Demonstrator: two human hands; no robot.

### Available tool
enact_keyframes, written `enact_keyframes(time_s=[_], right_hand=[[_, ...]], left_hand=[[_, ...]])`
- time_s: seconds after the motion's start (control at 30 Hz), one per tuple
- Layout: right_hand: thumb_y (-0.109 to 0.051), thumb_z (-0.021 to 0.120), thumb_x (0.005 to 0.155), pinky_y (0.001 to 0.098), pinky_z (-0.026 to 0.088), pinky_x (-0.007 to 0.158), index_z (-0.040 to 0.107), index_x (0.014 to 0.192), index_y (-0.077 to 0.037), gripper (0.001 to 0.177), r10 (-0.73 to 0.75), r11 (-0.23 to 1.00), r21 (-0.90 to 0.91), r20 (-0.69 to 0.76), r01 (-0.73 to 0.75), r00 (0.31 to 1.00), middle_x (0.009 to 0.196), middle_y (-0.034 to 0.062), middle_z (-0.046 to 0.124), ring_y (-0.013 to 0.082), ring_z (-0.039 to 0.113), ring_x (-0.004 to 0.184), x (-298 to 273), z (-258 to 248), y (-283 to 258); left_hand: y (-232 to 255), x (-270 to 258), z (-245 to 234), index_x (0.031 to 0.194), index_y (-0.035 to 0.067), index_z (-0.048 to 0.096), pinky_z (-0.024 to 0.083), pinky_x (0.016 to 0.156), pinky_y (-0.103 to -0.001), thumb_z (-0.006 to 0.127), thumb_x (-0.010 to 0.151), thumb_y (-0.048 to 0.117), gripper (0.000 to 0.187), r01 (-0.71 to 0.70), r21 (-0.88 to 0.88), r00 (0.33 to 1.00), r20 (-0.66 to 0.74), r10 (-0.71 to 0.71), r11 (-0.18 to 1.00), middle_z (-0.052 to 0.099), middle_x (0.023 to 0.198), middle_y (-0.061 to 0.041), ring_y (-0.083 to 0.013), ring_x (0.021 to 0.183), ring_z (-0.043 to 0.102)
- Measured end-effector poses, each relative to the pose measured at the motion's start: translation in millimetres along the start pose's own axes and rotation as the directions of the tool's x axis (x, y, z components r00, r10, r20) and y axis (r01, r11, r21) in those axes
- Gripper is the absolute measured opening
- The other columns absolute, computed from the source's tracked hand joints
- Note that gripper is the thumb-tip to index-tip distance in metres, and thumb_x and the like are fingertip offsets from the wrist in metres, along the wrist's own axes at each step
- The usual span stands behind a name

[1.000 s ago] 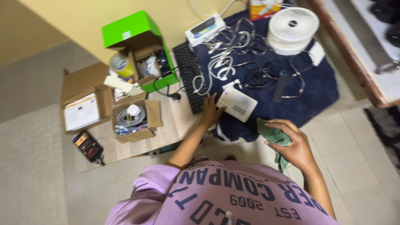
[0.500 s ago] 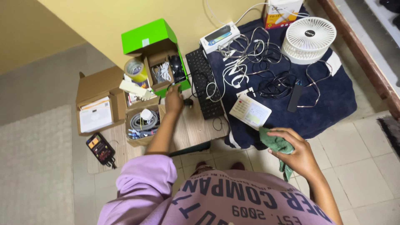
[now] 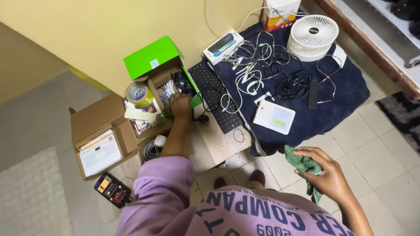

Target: The person wipes a white electronic device with a cloth, then wipes a power adapter and cable before plugging the cable into the device and the adapter into a wall outlet.

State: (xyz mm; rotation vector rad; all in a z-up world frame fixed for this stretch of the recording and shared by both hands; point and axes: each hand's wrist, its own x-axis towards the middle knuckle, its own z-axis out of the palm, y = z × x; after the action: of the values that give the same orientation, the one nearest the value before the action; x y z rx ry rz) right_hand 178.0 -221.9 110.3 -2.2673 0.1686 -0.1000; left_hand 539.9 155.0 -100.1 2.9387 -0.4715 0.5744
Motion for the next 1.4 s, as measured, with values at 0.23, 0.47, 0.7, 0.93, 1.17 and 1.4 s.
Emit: enact_keyframes(time_s=[0.23, 0.47, 0.7, 0.93, 1.17, 1.4], right_hand=[[-0.007, 0.086, 0.064, 0.0359, 0.054, 0.099, 0.076, 0.114, -0.019, 0.053, 0.109, 0.994, -0.030, 0.045, -0.107, 0.993, 0.122, -0.0004, 0.072, 0.0199, 0.069, 0.116, -20, 41, -32], [-0.006, 0.086, 0.063, 0.0365, 0.053, 0.105, 0.076, 0.114, -0.023, 0.055, 0.178, 0.983, -0.053, 0.120, -0.173, 0.977, 0.125, -0.0033, 0.072, 0.0191, 0.067, 0.121, -49, 71, -40], [-0.009, 0.088, 0.062, 0.0378, 0.051, 0.106, 0.076, 0.114, -0.023, 0.055, 0.126, 0.991, -0.052, 0.151, -0.120, 0.981, 0.127, -0.0028, 0.071, 0.0205, 0.066, 0.122, -71, 69, -37], [-0.003, 0.085, 0.070, 0.0372, 0.051, 0.098, 0.071, 0.123, -0.010, 0.055, 0.145, 0.956, 0.256, 0.001, -0.141, 0.989, 0.119, 0.0136, 0.074, 0.0254, 0.067, 0.113, -90, 31, -2], [-0.007, 0.060, 0.083, 0.0474, 0.055, 0.095, 0.031, 0.159, -0.011, 0.081, 0.277, 0.234, 0.954, 0.121, -0.189, 0.953, 0.132, 0.0337, 0.060, 0.0427, 0.066, 0.117, -124, -43, 53], [0.003, 0.071, 0.077, 0.0458, 0.049, 0.102, 0.019, 0.169, -0.012, 0.107, -0.187, 0.109, 0.993, 0.060, -0.040, 0.981, 0.150, 0.0343, 0.051, 0.0385, 0.057, 0.128, -136, -97, 40]], left_hand=[[10, -1, -37, 0.091, 0.004, 0.075, 0.054, 0.076, -0.047, 0.065, 0.085, 0.002, 0.011, 0.111, -0.653, 0.982, -0.042, -0.183, 0.749, 0.069, 0.090, -0.015, -0.0333, 0.082, 0.067], [18, -7, -51, 0.114, -0.001, 0.063, 0.058, 0.068, -0.025, 0.059, 0.095, -0.001, 0.019, 0.277, -0.956, 0.956, 0.284, -0.067, -0.101, 0.067, 0.098, -0.005, -0.0099, 0.071, 0.066], [30, -28, -167, 0.118, 0.002, 0.065, 0.042, 0.060, -0.020, 0.059, 0.100, 0.005, 0.019, 0.320, -0.947, 0.944, 0.321, -0.078, -0.028, 0.061, 0.090, 0.000, -0.0048, 0.065, 0.048], [89, -55, -278, 0.118, 0.000, 0.061, 0.037, 0.062, -0.019, 0.063, 0.102, 0.010, 0.019, 0.144, -0.949, 0.986, 0.161, -0.038, -0.280, 0.061, 0.095, 0.000, -0.0038, 0.066, 0.043], [184, -113, -371, 0.115, 0.002, 0.063, 0.036, 0.059, -0.017, 0.063, 0.100, 0.010, 0.017, 0.101, -0.969, 0.985, 0.129, -0.113, -0.223, 0.068, 0.106, 0.001, -0.0002, 0.069, 0.045], [269, -179, -380, 0.105, 0.007, 0.070, 0.030, 0.048, -0.018, 0.067, 0.096, 0.013, 0.011, 0.222, -0.975, 0.960, 0.218, -0.176, 0.001, 0.065, 0.085, 0.005, 0.0000, 0.055, 0.039]])
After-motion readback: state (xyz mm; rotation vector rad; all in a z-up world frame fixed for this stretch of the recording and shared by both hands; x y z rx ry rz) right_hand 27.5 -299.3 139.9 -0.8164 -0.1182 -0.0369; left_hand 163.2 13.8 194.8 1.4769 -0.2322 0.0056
